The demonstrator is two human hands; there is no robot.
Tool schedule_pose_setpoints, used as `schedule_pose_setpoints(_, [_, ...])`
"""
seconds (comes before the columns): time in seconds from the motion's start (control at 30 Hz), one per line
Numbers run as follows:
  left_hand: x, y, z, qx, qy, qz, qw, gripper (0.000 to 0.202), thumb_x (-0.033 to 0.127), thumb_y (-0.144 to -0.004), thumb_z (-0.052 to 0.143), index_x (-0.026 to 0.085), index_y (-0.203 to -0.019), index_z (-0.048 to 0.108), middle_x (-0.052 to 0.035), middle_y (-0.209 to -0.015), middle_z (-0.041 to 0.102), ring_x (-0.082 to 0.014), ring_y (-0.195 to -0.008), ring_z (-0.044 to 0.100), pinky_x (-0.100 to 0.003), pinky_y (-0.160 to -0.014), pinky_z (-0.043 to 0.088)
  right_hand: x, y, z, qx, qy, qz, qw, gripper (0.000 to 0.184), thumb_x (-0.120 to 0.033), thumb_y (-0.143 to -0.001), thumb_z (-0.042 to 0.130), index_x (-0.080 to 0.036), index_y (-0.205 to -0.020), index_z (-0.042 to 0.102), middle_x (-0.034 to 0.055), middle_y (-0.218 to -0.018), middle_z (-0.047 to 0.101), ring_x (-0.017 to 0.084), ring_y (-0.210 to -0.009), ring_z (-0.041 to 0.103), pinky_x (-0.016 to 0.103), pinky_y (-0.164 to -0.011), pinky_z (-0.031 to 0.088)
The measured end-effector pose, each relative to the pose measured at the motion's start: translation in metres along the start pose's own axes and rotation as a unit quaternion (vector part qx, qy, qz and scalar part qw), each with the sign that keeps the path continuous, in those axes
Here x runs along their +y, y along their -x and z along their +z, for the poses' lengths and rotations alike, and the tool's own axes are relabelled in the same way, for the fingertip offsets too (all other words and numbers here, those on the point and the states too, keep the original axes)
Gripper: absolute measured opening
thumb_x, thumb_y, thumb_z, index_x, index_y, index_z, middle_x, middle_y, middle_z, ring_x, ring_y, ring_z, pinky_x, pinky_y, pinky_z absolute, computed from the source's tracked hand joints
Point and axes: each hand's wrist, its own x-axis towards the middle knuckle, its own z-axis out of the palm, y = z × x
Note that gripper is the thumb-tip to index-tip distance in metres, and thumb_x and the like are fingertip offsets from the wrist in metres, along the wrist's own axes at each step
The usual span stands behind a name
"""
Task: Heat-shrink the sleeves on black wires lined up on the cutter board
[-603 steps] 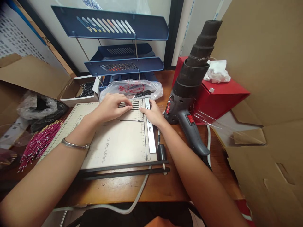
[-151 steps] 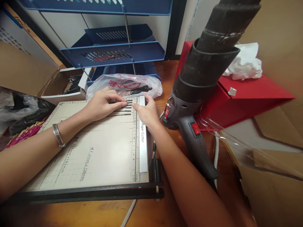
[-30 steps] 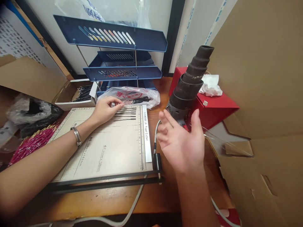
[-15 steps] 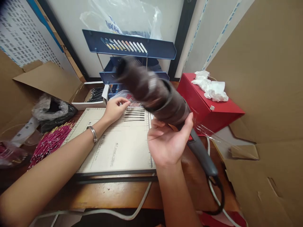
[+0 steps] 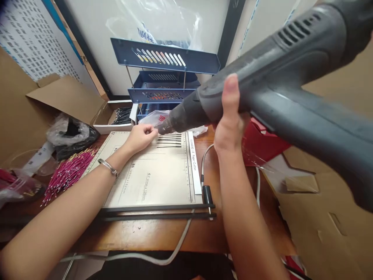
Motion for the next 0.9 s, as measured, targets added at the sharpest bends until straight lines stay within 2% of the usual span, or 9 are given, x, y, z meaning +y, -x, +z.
schedule_pose_setpoints(0.07, [0.000, 0.001, -0.001, -0.004, -0.011, 0.003, 1.000, 0.038, 0.038, -0.087, 0.064, 0.023, -0.056, 0.047, 0.0019, -0.056, 0.047, -0.0163, -0.061, 0.044, -0.035, -0.065, 0.036, 0.016, -0.010, -0.002, 0.052, -0.022, -0.010, 0.998, 0.079, -0.071, -0.108, 0.040, -0.027, -0.173, 0.040, 0.0064, -0.170, 0.055, 0.031, -0.163, 0.048, 0.055, -0.132, 0.048])
schedule_pose_setpoints(0.17, [0.000, 0.000, -0.002, 0.008, -0.019, 0.021, 1.000, 0.041, 0.043, -0.087, 0.064, 0.024, -0.059, 0.040, 0.0025, -0.056, 0.047, -0.0163, -0.060, 0.043, -0.033, -0.063, 0.033, 0.031, -0.020, -0.004, 0.038, -0.008, 0.014, 0.999, 0.080, -0.074, -0.103, 0.057, -0.021, -0.163, 0.052, 0.0109, -0.168, 0.058, 0.032, -0.158, 0.053, 0.053, -0.135, 0.044])
schedule_pose_setpoints(0.27, [-0.001, 0.000, -0.003, 0.022, -0.021, 0.036, 0.999, 0.035, 0.045, -0.087, 0.065, 0.024, -0.067, 0.045, 0.0014, -0.063, 0.056, -0.0174, -0.064, 0.048, -0.033, -0.065, 0.035, 0.035, -0.028, -0.005, 0.011, 0.022, 0.019, 1.000, 0.080, -0.074, -0.102, 0.059, -0.018, -0.159, 0.057, 0.0144, -0.164, 0.060, 0.034, -0.159, 0.052, 0.057, -0.136, 0.041])
schedule_pose_setpoints(0.4, [-0.001, -0.001, -0.005, 0.000, -0.017, 0.036, 0.999, 0.023, 0.046, -0.089, 0.067, 0.022, -0.091, 0.067, -0.0036, -0.083, 0.072, -0.0208, -0.075, 0.059, -0.036, -0.074, 0.045, 0.032, -0.032, -0.008, 0.005, 0.068, 0.007, 0.998, 0.075, -0.073, -0.104, 0.054, -0.025, -0.162, 0.055, 0.0128, -0.171, 0.053, 0.036, -0.170, 0.036, 0.062, -0.139, 0.034])
schedule_pose_setpoints(0.47, [-0.001, 0.000, -0.006, -0.011, -0.022, 0.038, 0.999, 0.025, 0.045, -0.091, 0.068, 0.022, -0.100, 0.073, -0.0066, -0.094, 0.077, -0.0233, -0.084, 0.065, -0.040, -0.081, 0.050, 0.030, -0.032, -0.010, 0.007, 0.062, 0.015, 0.998, 0.076, -0.073, -0.104, 0.055, -0.026, -0.165, 0.053, 0.0131, -0.172, 0.051, 0.037, -0.171, 0.034, 0.066, -0.139, 0.032])
schedule_pose_setpoints(0.53, [-0.001, 0.000, -0.007, -0.021, -0.029, 0.045, 0.998, 0.025, 0.044, -0.093, 0.068, 0.023, -0.104, 0.075, -0.0088, -0.104, 0.080, -0.0260, -0.096, 0.069, -0.042, -0.089, 0.054, 0.029, -0.031, -0.009, 0.007, 0.041, 0.024, 0.999, 0.076, -0.072, -0.101, 0.061, -0.025, -0.161, 0.057, 0.0121, -0.171, 0.054, 0.037, -0.170, 0.036, 0.065, -0.141, 0.028])
schedule_pose_setpoints(0.63, [0.000, 0.002, -0.010, -0.032, -0.042, 0.051, 0.997, 0.026, 0.043, -0.096, 0.068, 0.022, -0.109, 0.076, -0.0100, -0.116, 0.081, -0.0292, -0.111, 0.071, -0.047, -0.101, 0.056, 0.026, -0.029, -0.005, 0.012, 0.000, 0.024, 1.000, 0.077, -0.071, -0.095, 0.072, -0.020, -0.152, 0.065, 0.0115, -0.166, 0.060, 0.035, -0.168, 0.041, 0.059, -0.143, 0.024])
schedule_pose_setpoints(0.73, [0.000, 0.002, -0.014, -0.047, -0.048, 0.054, 0.996, 0.032, 0.044, -0.097, 0.068, 0.022, -0.118, 0.076, -0.0112, -0.129, 0.079, -0.0321, -0.124, 0.070, -0.054, -0.114, 0.053, 0.022, -0.026, 0.001, 0.033, -0.027, 0.009, 0.999, 0.075, -0.065, -0.096, 0.073, -0.011, -0.148, 0.066, 0.0147, -0.161, 0.064, 0.033, -0.166, 0.044, 0.052, -0.144, 0.025])
schedule_pose_setpoints(0.9, [-0.001, 0.003, -0.019, -0.100, -0.011, 0.058, 0.993, 0.052, 0.051, -0.096, 0.071, 0.021, -0.138, 0.072, -0.0143, -0.150, 0.071, -0.0351, -0.144, 0.063, -0.055, -0.128, 0.045, 0.015, -0.024, 0.000, -0.010, 0.006, 0.022, 1.000, 0.062, -0.058, -0.104, 0.069, -0.021, -0.152, 0.062, 0.0076, -0.166, 0.060, 0.030, -0.167, 0.041, 0.051, -0.143, 0.027])
